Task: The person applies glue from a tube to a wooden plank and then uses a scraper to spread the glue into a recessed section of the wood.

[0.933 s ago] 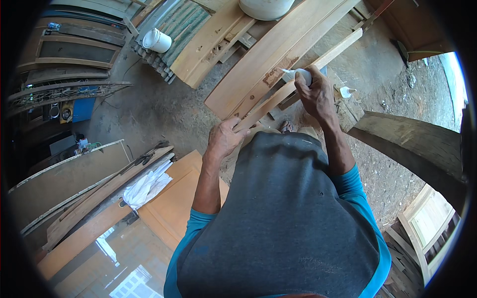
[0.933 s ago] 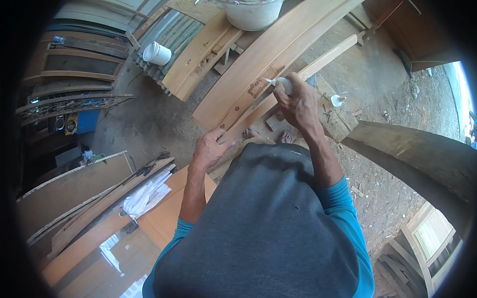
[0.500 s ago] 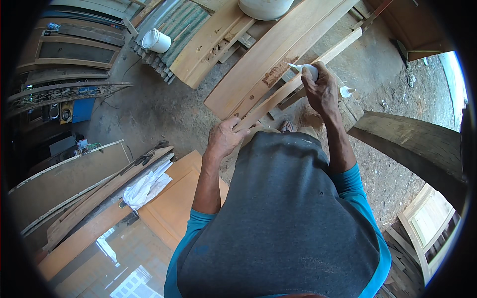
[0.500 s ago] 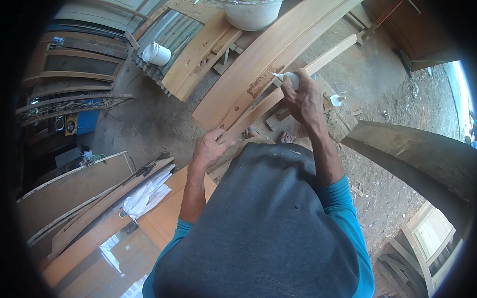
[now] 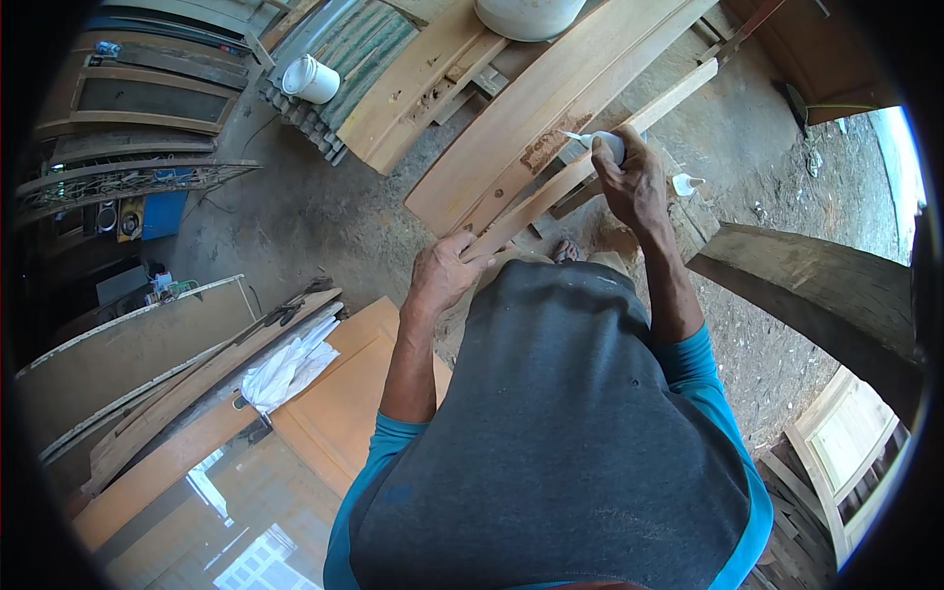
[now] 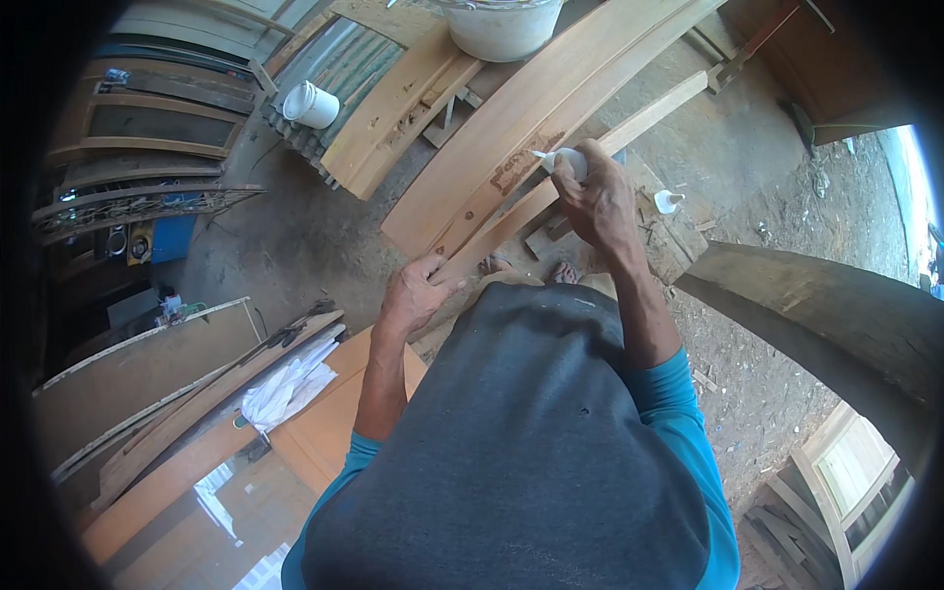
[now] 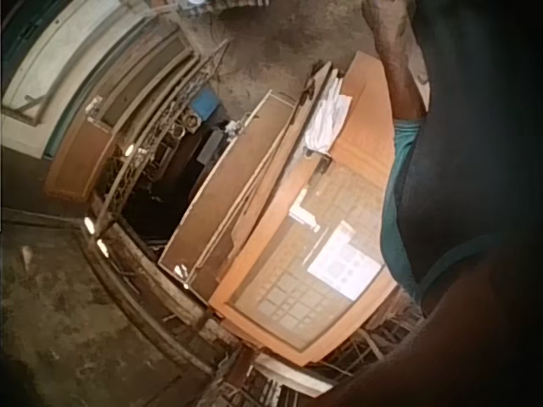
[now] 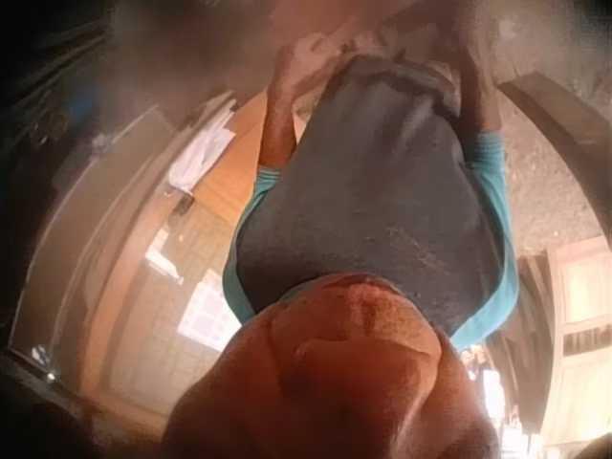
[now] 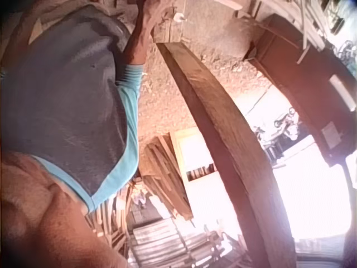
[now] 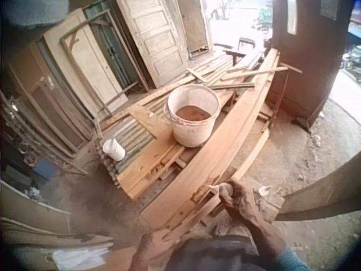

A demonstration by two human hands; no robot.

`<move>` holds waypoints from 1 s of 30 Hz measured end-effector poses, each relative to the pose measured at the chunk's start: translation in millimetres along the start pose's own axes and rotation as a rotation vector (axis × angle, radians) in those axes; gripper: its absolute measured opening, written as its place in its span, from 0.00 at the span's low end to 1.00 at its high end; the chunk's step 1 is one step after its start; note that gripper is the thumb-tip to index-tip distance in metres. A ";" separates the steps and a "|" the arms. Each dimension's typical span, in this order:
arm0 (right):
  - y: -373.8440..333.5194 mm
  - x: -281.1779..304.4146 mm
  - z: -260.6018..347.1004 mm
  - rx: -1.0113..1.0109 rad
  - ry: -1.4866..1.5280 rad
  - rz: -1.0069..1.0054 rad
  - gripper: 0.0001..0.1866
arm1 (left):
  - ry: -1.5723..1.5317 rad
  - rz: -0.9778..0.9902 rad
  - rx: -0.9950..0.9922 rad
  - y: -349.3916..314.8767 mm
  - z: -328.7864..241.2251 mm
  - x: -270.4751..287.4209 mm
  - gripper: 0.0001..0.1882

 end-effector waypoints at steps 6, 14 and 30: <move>6.7 8.9 -3.5 -0.009 -0.005 -0.044 0.15 | 0.024 0.001 0.001 1.1 1.9 -0.7 0.21; 9.6 12.0 -2.4 -0.016 0.007 -0.063 0.16 | 0.005 -0.015 -0.031 -0.2 -3.3 1.4 0.19; 10.7 7.5 -1.2 0.035 -0.013 -0.043 0.15 | -0.014 0.003 0.015 1.7 1.5 0.4 0.20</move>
Point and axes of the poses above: each hand's wrist, its own y-axis towards the middle knuckle, its own x-axis out of the back of the hand, z = x × y, the point moved 10 cm from there along y, towards the middle knuckle
